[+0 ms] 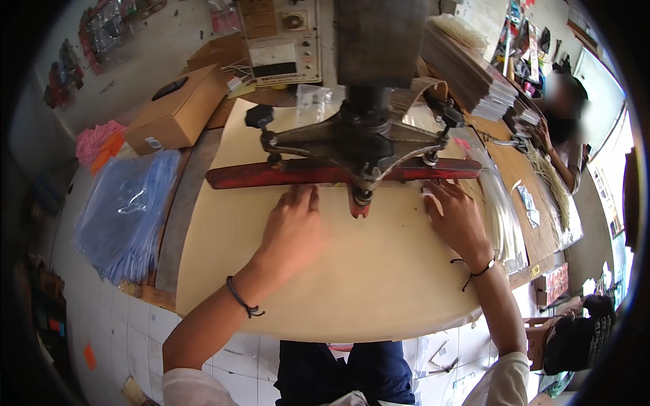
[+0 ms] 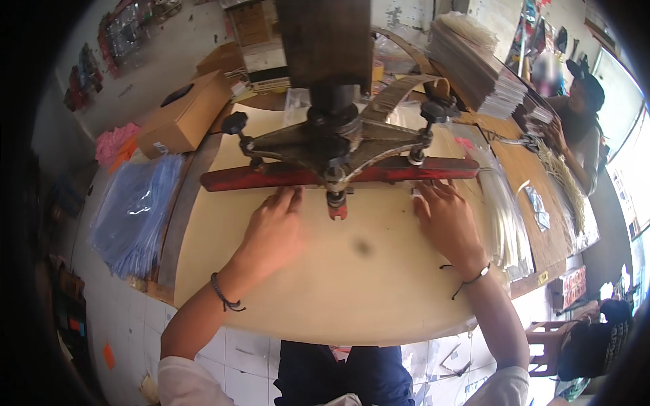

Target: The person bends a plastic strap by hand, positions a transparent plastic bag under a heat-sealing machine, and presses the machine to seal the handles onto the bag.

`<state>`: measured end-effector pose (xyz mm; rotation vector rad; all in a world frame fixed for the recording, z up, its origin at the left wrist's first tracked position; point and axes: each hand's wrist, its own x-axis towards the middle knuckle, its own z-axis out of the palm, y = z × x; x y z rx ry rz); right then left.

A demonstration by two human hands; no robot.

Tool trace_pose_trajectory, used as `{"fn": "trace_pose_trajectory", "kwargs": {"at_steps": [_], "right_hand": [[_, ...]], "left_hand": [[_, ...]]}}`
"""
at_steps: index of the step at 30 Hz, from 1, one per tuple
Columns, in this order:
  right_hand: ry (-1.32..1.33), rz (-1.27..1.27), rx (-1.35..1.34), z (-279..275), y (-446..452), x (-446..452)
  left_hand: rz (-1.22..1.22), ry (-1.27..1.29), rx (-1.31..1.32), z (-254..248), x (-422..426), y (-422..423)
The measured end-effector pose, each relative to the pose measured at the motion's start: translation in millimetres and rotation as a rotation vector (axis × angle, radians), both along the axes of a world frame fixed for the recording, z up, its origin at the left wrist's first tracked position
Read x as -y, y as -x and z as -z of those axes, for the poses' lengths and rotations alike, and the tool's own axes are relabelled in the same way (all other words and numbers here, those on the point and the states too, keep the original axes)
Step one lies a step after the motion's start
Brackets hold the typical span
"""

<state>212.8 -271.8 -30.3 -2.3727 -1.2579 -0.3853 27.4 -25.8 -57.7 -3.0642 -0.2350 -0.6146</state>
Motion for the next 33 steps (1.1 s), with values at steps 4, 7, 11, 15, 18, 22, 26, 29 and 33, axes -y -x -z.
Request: {"fn": "trace_pose_trajectory", "kwargs": {"at_steps": [4, 7, 11, 15, 18, 22, 26, 29, 33], "right_hand": [[0.021, -0.016, 0.005, 6.4, -4.8, 3.0], [0.045, -0.013, 0.008, 9.5, -6.3, 4.6], [0.101, 0.004, 0.006, 9.4, -1.8, 5.5], [0.128, 0.003, 0.032, 12.6, 1.7, 9.6], [0.102, -0.007, -0.010, 17.1, -2.3, 19.6], [0.037, 0.027, -0.053, 22.2, -2.1, 26.0], [0.072, 0.026, -0.146, 9.0, 1.2, 25.3], [0.120, 0.013, -0.114, 9.8, 3.4, 23.6], [0.141, -0.011, -0.076, 15.1, -3.1, 24.6]], "left_hand": [[-0.012, -0.029, -0.021, -5.4, 3.1, 0.6], [-0.008, -0.023, -0.037, -4.2, 1.4, -0.3], [0.010, -0.020, 0.004, 1.4, -0.8, -0.4], [0.010, -0.027, -0.011, -1.4, 0.1, 0.1], [0.012, -0.018, -0.022, -2.6, 0.0, 0.8], [0.008, -0.008, -0.030, -2.6, -0.6, 1.8], [0.004, -0.002, -0.018, -0.2, -1.6, -0.8], [0.010, -0.014, -0.011, 5.9, -4.1, 0.2], [-0.004, -0.041, 0.006, 8.8, -5.0, -1.5]]}}
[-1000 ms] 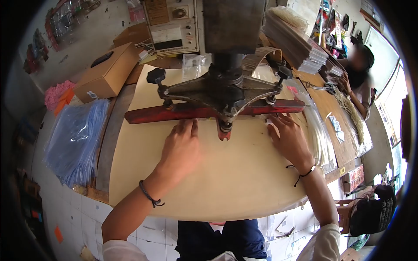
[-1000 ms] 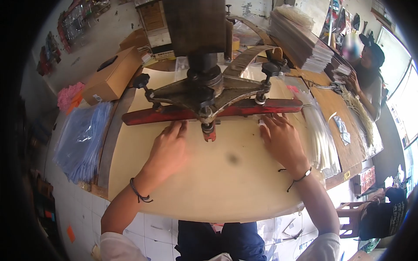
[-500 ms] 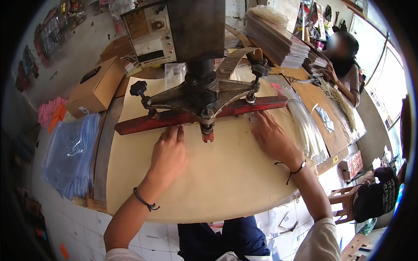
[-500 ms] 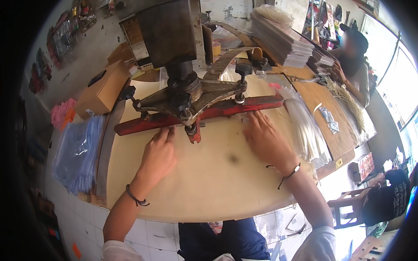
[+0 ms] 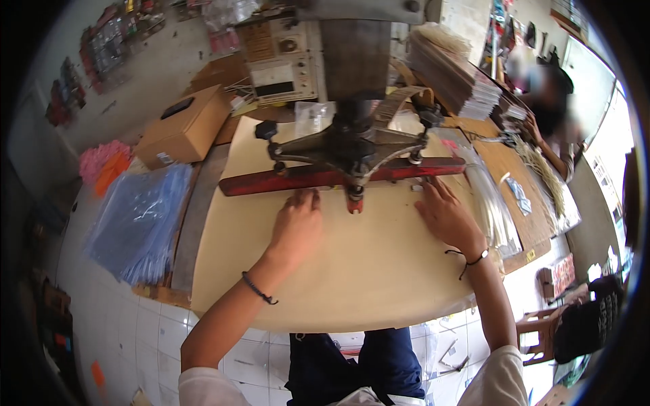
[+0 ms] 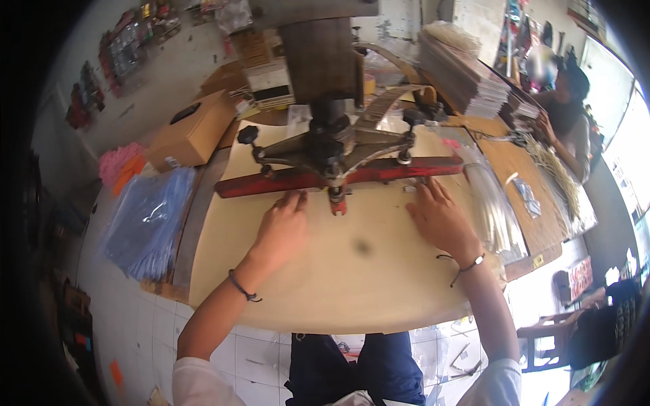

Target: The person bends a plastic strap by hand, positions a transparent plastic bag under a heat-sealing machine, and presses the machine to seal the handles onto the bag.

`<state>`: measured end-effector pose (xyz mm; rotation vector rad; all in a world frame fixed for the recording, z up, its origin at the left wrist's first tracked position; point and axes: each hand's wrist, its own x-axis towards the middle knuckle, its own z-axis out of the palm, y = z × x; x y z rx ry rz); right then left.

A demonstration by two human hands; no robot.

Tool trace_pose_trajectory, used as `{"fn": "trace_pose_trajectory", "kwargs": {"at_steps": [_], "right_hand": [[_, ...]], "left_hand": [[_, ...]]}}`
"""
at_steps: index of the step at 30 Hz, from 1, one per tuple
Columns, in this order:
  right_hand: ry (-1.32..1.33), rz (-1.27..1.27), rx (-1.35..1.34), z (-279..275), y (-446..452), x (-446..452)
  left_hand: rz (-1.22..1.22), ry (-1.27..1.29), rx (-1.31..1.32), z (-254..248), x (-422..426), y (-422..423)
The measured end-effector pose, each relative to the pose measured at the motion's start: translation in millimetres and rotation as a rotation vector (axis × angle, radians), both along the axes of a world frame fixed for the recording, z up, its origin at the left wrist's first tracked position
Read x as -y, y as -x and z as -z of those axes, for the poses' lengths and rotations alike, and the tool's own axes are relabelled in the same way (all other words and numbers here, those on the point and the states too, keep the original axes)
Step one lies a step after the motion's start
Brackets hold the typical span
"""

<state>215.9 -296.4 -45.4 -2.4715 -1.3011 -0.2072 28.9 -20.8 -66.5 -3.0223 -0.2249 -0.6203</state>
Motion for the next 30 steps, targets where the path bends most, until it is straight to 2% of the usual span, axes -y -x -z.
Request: {"fn": "trace_pose_trajectory", "kwargs": {"at_steps": [4, 10, 16, 19, 22, 25, 30], "right_hand": [[0.030, 0.023, -0.013, -5.4, 3.1, -2.3], [0.023, 0.017, 0.004, 1.2, 2.9, -1.6], [0.081, 0.069, 0.005, 7.1, 5.8, -4.3], [0.060, 0.080, 0.025, 14.1, 6.7, -2.6], [0.144, 0.150, 0.047, 19.1, 21.5, 3.5], [0.094, 0.104, 0.053, 20.2, 53.2, 26.0], [-0.083, 0.080, 0.140, 23.4, 105.4, 60.5]], "left_hand": [[-0.012, -0.014, 0.012, -1.8, 3.5, 0.2], [-0.060, -0.182, 0.050, 10.9, 3.6, -0.7], [-0.098, -0.069, -0.001, -4.5, 15.2, 6.3], [-0.035, -0.098, 0.083, 9.6, 6.1, 6.2], [-0.055, -0.007, -0.013, 11.1, 11.0, 16.1], [-0.086, 0.157, 0.070, 17.9, 30.3, 56.5], [-0.153, 0.214, 0.146, 8.8, 63.8, 143.8]]}}
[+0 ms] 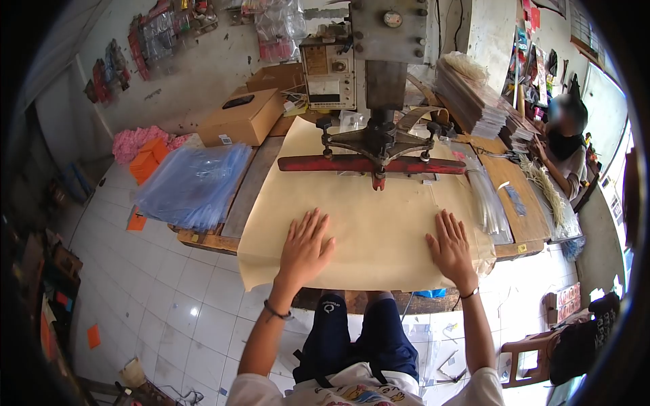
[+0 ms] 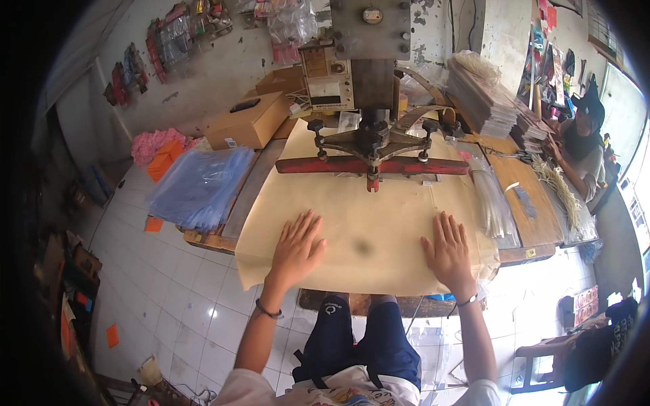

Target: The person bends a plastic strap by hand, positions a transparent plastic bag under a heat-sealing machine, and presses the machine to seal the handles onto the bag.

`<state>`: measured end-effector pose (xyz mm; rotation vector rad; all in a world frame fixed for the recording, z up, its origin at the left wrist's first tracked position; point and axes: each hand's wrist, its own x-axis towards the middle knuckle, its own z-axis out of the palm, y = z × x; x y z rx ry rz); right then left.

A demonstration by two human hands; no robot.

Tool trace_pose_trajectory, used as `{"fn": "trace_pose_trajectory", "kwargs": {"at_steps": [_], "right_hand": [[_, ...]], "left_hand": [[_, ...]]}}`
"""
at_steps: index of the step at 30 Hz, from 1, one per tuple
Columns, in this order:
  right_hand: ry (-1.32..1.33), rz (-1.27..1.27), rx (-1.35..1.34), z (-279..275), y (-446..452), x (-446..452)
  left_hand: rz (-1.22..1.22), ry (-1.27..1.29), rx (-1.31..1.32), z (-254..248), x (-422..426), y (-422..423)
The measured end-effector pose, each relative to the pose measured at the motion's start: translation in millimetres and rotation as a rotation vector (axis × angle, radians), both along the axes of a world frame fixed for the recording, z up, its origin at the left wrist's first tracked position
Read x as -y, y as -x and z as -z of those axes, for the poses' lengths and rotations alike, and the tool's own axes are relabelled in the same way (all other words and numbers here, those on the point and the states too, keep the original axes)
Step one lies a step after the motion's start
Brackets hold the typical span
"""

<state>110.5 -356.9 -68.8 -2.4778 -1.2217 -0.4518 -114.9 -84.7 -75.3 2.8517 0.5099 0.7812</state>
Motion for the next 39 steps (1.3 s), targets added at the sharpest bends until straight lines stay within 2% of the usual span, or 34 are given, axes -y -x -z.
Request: {"fn": "trace_pose_trajectory", "kwargs": {"at_steps": [7, 13, 25, 31, 39], "right_hand": [[-0.183, 0.137, 0.100, 10.2, 38.5, -0.3], [-0.360, 0.176, 0.100, 23.0, 53.9, -4.1], [-0.548, 0.131, 0.273, 52.4, 40.8, -11.2], [-0.574, 0.123, 0.332, 62.8, 35.7, -10.5], [-0.597, 0.114, 0.346, 64.6, 34.6, -11.1]], "left_hand": [[-0.070, 0.028, 0.301, 46.3, 34.8, 36.9], [-0.137, 0.004, 0.441, 62.6, 37.7, 23.4], [-0.191, -0.407, 0.654, 120.7, 5.5, 2.5], [-0.210, -0.442, 0.740, 125.5, 1.9, -5.0], [-0.214, -0.435, 0.708, 126.6, 2.2, -1.8]]}}
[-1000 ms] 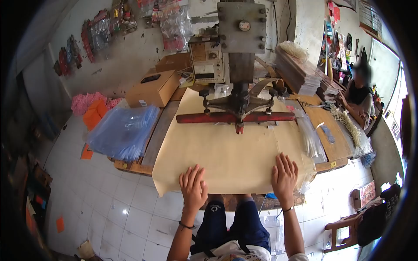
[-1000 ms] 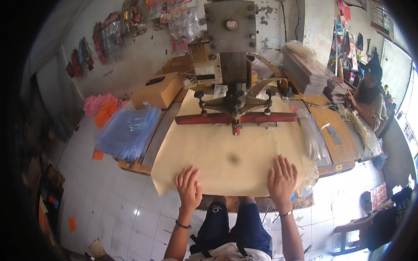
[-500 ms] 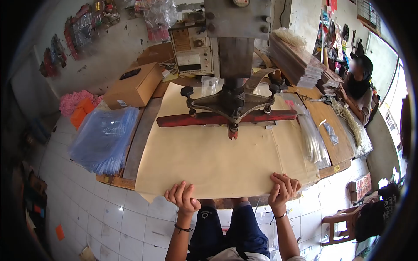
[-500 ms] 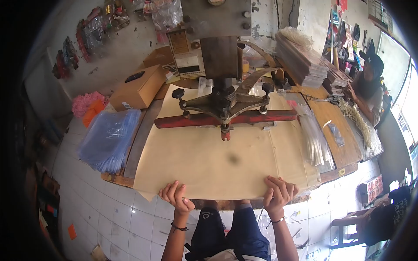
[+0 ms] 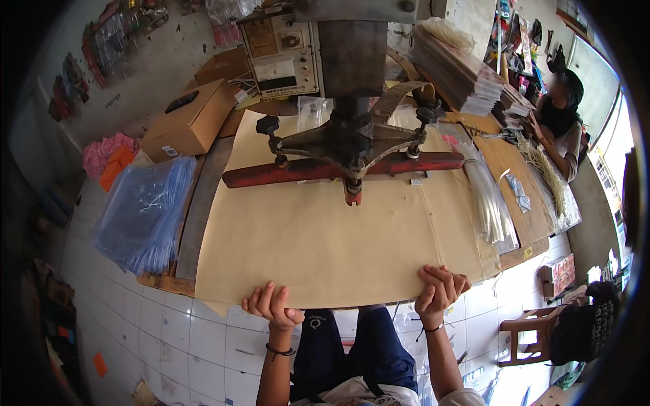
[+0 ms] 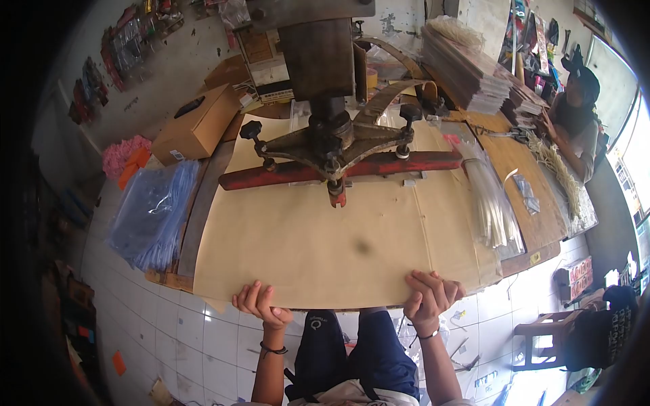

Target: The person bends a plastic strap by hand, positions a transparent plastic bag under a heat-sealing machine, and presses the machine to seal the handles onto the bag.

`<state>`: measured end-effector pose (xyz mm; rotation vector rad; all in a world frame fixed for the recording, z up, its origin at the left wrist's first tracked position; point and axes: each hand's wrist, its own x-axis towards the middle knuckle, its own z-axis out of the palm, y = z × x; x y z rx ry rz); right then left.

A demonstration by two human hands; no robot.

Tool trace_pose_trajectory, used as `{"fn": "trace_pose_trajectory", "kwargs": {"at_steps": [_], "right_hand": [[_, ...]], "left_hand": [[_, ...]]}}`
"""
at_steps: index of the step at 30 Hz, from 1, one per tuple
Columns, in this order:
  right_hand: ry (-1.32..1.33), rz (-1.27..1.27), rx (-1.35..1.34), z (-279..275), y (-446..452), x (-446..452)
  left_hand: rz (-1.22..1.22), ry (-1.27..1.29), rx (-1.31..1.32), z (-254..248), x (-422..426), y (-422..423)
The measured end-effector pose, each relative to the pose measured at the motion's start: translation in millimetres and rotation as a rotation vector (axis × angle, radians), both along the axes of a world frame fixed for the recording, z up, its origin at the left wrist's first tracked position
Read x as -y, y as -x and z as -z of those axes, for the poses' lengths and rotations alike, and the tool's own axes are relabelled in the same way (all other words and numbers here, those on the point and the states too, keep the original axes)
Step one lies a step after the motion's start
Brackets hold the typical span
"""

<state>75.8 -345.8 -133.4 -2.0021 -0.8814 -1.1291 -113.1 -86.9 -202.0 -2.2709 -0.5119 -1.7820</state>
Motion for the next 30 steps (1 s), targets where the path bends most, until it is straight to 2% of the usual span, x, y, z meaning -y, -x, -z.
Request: {"fn": "trace_pose_trajectory", "kwargs": {"at_steps": [19, 30], "right_hand": [[0.025, -0.022, -0.063, -6.7, 4.9, 1.8], [0.064, -0.045, -0.150, -14.2, 14.7, 5.7]], "left_hand": [[-0.001, 0.107, -0.103, -13.2, 12.0, 8.1], [0.090, 0.316, -0.241, -32.9, 26.8, 24.9]]}}
